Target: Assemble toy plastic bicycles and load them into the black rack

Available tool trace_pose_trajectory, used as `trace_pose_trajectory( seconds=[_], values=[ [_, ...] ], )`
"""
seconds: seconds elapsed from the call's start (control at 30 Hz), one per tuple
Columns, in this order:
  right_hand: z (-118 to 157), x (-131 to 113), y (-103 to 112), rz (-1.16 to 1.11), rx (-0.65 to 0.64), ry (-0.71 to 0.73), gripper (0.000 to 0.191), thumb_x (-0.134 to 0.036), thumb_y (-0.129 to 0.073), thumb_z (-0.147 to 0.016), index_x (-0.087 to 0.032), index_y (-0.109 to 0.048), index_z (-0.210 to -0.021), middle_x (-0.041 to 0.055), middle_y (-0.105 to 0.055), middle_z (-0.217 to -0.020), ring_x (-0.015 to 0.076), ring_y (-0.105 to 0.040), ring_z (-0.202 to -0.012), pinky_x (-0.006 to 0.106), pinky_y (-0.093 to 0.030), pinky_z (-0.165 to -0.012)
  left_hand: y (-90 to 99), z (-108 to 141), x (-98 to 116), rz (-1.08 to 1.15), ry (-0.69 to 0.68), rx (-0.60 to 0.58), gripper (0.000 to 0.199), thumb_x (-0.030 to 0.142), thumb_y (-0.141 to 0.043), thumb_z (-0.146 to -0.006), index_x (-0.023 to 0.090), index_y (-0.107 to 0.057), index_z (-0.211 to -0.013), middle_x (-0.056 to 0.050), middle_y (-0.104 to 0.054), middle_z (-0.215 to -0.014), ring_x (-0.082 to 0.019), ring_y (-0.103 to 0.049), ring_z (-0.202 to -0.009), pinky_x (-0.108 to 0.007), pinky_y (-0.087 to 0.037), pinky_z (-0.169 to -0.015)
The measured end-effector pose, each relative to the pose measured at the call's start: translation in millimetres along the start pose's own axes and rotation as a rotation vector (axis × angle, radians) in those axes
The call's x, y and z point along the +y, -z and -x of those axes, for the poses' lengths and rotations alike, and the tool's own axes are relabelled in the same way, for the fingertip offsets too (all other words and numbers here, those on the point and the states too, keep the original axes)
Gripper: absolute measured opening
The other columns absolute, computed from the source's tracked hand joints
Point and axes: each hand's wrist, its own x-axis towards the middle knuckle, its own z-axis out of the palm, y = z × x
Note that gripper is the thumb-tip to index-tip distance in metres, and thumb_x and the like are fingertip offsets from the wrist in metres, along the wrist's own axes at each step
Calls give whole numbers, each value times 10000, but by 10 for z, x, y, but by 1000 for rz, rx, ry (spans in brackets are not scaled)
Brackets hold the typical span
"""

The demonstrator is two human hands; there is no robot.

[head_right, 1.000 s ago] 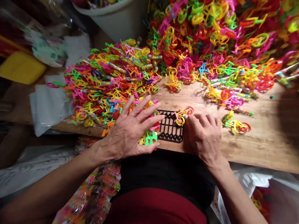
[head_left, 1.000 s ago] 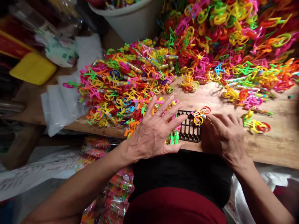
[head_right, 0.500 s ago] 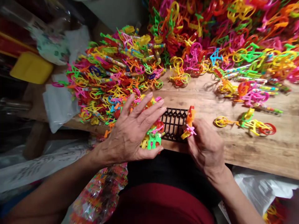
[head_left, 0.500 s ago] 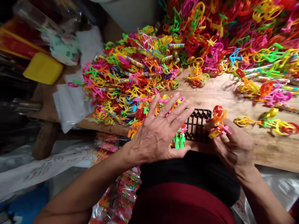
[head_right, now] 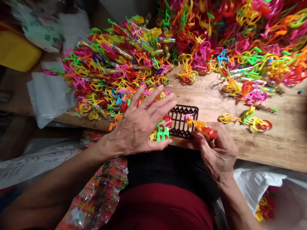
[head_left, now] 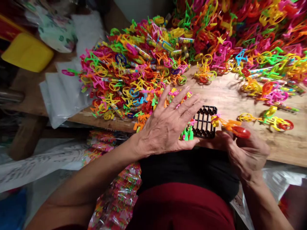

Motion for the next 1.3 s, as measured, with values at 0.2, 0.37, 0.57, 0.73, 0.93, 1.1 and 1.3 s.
trace_pose_trajectory(
  seconds=[0.2,0.37,0.57,0.73,0.93,1.1,1.3],
  values=[
    [-140,-1,-206,124,-62,39,99,-286,-649,-920,-221,-632,-993,49,-702,-867,182,-654,-712,316,-530,-642,5,5,-8,11,-32,43,899,674,-519,-909,82,-352,-1564,-94,-360,-1654,-352,-240,-1573,-590,-52,-1321],
    [-436,31,-409,101,-139,331,235,-128,-504,-886,-211,-608,-1079,76,-710,-959,207,-684,-848,346,-571,-738,28,1,-1,53,-10,38,836,631,-455,-941,75,-358,-1558,-104,-379,-1644,-353,-245,-1571,-602,-68,-1305],
    [-616,24,-642,-42,-213,238,130,-151,-517,-933,-225,-620,-961,24,-677,-842,174,-626,-785,303,-523,-715,38,1,-14,69,-5,17,796,560,-439,-956,62,-332,-1568,-130,-367,-1647,-332,-224,-1582,-560,-38,-1311],
    [-635,79,-668,-70,-251,171,121,-212,-525,-945,-221,-615,-864,15,-634,-771,168,-574,-724,310,-473,-686,32,10,-23,61,-15,25,804,563,-434,-957,56,-317,-1569,-144,-373,-1643,-347,-241,-1573,-575,-56,-1304],
    [-637,61,-672,-31,-293,122,161,-286,-508,-960,-236,-627,-864,26,-648,-769,181,-576,-712,325,-485,-687,29,-1,-11,54,-10,16,848,567,-469,-937,62,-273,-1589,-159,-347,-1653,-349,-211,-1583,-576,-34,-1305],
    [-645,-13,-688,90,-304,192,162,-168,-495,-902,-236,-539,-763,33,-601,-719,187,-545,-701,316,-451,-671,26,-5,-10,42,-11,7,872,552,-489,-919,85,-231,-1608,-158,-345,-1654,-347,-217,-1582,-569,-42,-1302],
    [-633,57,-675,24,-293,222,166,-170,-477,-915,-224,-536,-770,28,-588,-730,176,-544,-709,300,-433,-655,23,0,-15,19,-11,3,895,567,-473,-926,114,-150,-1627,-152,-342,-1657,-342,-215,-1582,-573,-40,-1299]
  ],
)
